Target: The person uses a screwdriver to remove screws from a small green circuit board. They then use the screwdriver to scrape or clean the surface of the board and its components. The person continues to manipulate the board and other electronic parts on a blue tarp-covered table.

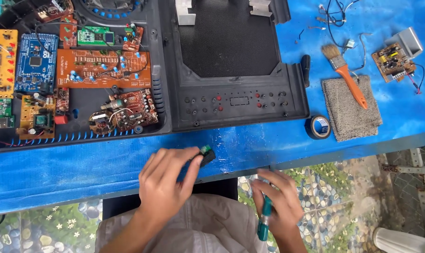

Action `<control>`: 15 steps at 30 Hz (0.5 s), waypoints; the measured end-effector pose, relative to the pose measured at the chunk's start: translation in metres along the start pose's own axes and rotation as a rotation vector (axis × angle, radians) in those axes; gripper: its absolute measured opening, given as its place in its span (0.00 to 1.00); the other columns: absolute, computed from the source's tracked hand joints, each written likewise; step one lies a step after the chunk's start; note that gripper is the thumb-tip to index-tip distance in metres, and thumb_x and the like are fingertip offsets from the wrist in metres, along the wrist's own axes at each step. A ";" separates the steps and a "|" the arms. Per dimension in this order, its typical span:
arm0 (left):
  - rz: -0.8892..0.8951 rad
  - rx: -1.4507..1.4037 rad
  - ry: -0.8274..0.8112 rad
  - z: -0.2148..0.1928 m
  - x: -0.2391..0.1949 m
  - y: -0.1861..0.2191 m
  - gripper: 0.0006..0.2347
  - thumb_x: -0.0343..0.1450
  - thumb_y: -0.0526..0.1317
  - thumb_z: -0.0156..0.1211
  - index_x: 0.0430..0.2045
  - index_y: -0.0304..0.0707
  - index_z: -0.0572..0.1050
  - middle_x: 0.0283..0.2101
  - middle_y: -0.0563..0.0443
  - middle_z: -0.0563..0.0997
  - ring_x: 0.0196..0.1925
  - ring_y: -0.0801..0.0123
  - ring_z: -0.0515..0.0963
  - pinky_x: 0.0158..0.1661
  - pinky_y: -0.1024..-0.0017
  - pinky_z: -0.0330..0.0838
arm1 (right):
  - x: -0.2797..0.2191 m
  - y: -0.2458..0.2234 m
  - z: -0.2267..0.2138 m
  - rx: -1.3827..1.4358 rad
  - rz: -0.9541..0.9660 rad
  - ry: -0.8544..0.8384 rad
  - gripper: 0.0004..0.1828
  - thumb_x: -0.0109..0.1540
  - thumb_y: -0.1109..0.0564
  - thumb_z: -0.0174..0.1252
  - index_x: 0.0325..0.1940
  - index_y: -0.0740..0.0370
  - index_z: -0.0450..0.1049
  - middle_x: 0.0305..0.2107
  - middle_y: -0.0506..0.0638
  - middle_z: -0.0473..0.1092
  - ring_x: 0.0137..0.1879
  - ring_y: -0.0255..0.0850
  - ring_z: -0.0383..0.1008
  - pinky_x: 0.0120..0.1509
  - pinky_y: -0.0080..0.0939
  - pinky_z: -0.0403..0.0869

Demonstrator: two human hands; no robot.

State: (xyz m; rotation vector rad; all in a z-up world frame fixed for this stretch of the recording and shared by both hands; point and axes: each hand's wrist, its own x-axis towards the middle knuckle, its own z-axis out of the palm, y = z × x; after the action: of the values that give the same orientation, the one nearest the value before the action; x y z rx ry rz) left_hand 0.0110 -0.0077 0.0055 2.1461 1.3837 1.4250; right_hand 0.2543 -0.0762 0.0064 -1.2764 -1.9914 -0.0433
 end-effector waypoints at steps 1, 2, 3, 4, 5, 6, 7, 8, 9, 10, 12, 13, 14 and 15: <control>-0.005 0.002 -0.002 0.000 0.000 0.000 0.04 0.75 0.37 0.62 0.38 0.37 0.79 0.36 0.52 0.85 0.34 0.65 0.81 0.32 0.70 0.70 | 0.001 -0.001 -0.001 0.004 0.002 -0.005 0.08 0.63 0.61 0.64 0.46 0.62 0.77 0.48 0.58 0.75 0.53 0.50 0.79 0.59 0.49 0.81; -0.041 0.040 -0.057 0.001 0.000 0.000 0.03 0.75 0.37 0.60 0.37 0.37 0.78 0.37 0.53 0.84 0.35 0.64 0.79 0.31 0.70 0.71 | 0.002 -0.001 -0.003 0.056 0.032 -0.129 0.15 0.65 0.52 0.60 0.54 0.61 0.75 0.56 0.58 0.72 0.61 0.52 0.76 0.66 0.52 0.78; -0.069 0.075 -0.111 0.002 0.001 -0.001 0.03 0.76 0.36 0.59 0.37 0.38 0.77 0.37 0.55 0.83 0.37 0.64 0.77 0.31 0.70 0.73 | 0.003 -0.002 -0.003 0.102 0.063 -0.246 0.24 0.67 0.43 0.55 0.61 0.60 0.73 0.64 0.58 0.69 0.69 0.54 0.74 0.73 0.54 0.74; -0.066 0.074 -0.112 0.001 0.002 0.000 0.03 0.76 0.36 0.59 0.37 0.38 0.77 0.37 0.55 0.83 0.37 0.64 0.77 0.31 0.70 0.73 | 0.001 -0.002 0.002 0.101 0.064 -0.243 0.24 0.67 0.43 0.55 0.61 0.60 0.73 0.64 0.58 0.69 0.69 0.54 0.74 0.73 0.54 0.74; -0.089 0.102 -0.114 0.001 0.003 0.002 0.03 0.76 0.37 0.60 0.39 0.40 0.78 0.44 0.52 0.79 0.37 0.64 0.76 0.23 0.72 0.71 | 0.000 -0.002 0.007 0.183 0.069 -0.190 0.26 0.71 0.41 0.46 0.59 0.64 0.73 0.60 0.63 0.72 0.65 0.56 0.77 0.69 0.53 0.78; -0.113 0.130 -0.116 0.001 0.004 0.003 0.05 0.75 0.38 0.61 0.41 0.42 0.80 0.50 0.50 0.75 0.38 0.64 0.74 0.16 0.73 0.70 | -0.001 -0.002 0.011 0.264 0.073 -0.136 0.31 0.75 0.39 0.37 0.56 0.67 0.73 0.55 0.69 0.74 0.61 0.58 0.81 0.66 0.53 0.83; -0.119 0.134 -0.114 0.000 0.002 0.002 0.05 0.75 0.38 0.61 0.41 0.42 0.80 0.50 0.50 0.75 0.38 0.64 0.74 0.16 0.73 0.70 | -0.005 -0.002 0.014 0.269 0.070 -0.141 0.31 0.75 0.39 0.37 0.56 0.67 0.73 0.55 0.69 0.74 0.61 0.58 0.81 0.66 0.53 0.83; -0.032 0.031 -0.009 0.000 0.000 0.000 0.04 0.76 0.36 0.60 0.41 0.41 0.80 0.45 0.48 0.77 0.35 0.64 0.71 0.25 0.71 0.67 | -0.009 -0.002 0.016 0.650 0.207 -0.009 0.32 0.76 0.34 0.40 0.62 0.66 0.71 0.58 0.66 0.73 0.64 0.58 0.79 0.69 0.57 0.81; 0.060 -0.077 0.090 -0.001 -0.003 -0.002 0.04 0.76 0.35 0.59 0.40 0.40 0.80 0.40 0.45 0.79 0.33 0.64 0.68 0.34 0.69 0.64 | -0.015 -0.004 0.019 1.024 0.352 0.136 0.35 0.78 0.30 0.43 0.67 0.65 0.69 0.61 0.64 0.72 0.67 0.58 0.76 0.73 0.61 0.80; 0.060 -0.078 0.086 -0.004 -0.003 0.002 0.04 0.76 0.35 0.59 0.40 0.40 0.80 0.40 0.45 0.79 0.33 0.64 0.68 0.34 0.69 0.64 | -0.016 -0.009 0.021 1.023 0.356 0.138 0.35 0.78 0.30 0.43 0.67 0.65 0.69 0.61 0.64 0.72 0.67 0.58 0.76 0.73 0.61 0.80; 0.005 -0.249 0.021 -0.009 -0.002 0.010 0.10 0.77 0.35 0.49 0.33 0.31 0.80 0.28 0.51 0.83 0.27 0.66 0.78 0.33 0.70 0.69 | -0.015 -0.015 0.025 1.285 0.569 0.354 0.30 0.76 0.38 0.40 0.52 0.68 0.74 0.43 0.70 0.78 0.52 0.66 0.81 0.62 0.68 0.77; 0.000 -0.247 0.021 -0.011 -0.003 0.015 0.10 0.77 0.35 0.49 0.33 0.31 0.80 0.28 0.51 0.83 0.27 0.66 0.78 0.33 0.70 0.69 | -0.014 -0.015 0.027 1.287 0.573 0.349 0.30 0.76 0.38 0.40 0.52 0.68 0.74 0.43 0.70 0.78 0.52 0.66 0.81 0.62 0.68 0.77; -0.044 -0.380 -0.068 -0.014 -0.003 0.020 0.12 0.77 0.34 0.42 0.41 0.29 0.77 0.34 0.46 0.83 0.32 0.61 0.80 0.37 0.67 0.71 | -0.012 -0.017 0.030 1.292 0.586 0.409 0.30 0.76 0.38 0.39 0.49 0.68 0.74 0.40 0.71 0.78 0.49 0.66 0.81 0.58 0.66 0.79; -0.085 -0.512 -0.155 -0.016 -0.003 0.025 0.16 0.78 0.33 0.35 0.49 0.28 0.75 0.39 0.40 0.84 0.38 0.57 0.82 0.41 0.64 0.74 | -0.009 -0.017 0.033 1.296 0.595 0.468 0.31 0.76 0.39 0.38 0.47 0.69 0.74 0.37 0.71 0.78 0.45 0.66 0.82 0.53 0.63 0.81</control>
State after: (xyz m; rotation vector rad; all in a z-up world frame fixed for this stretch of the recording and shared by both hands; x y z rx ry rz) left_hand 0.0121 -0.0283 0.0271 1.7987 0.9172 1.3635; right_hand 0.2240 -0.0786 -0.0167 -0.7666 -0.7995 0.9700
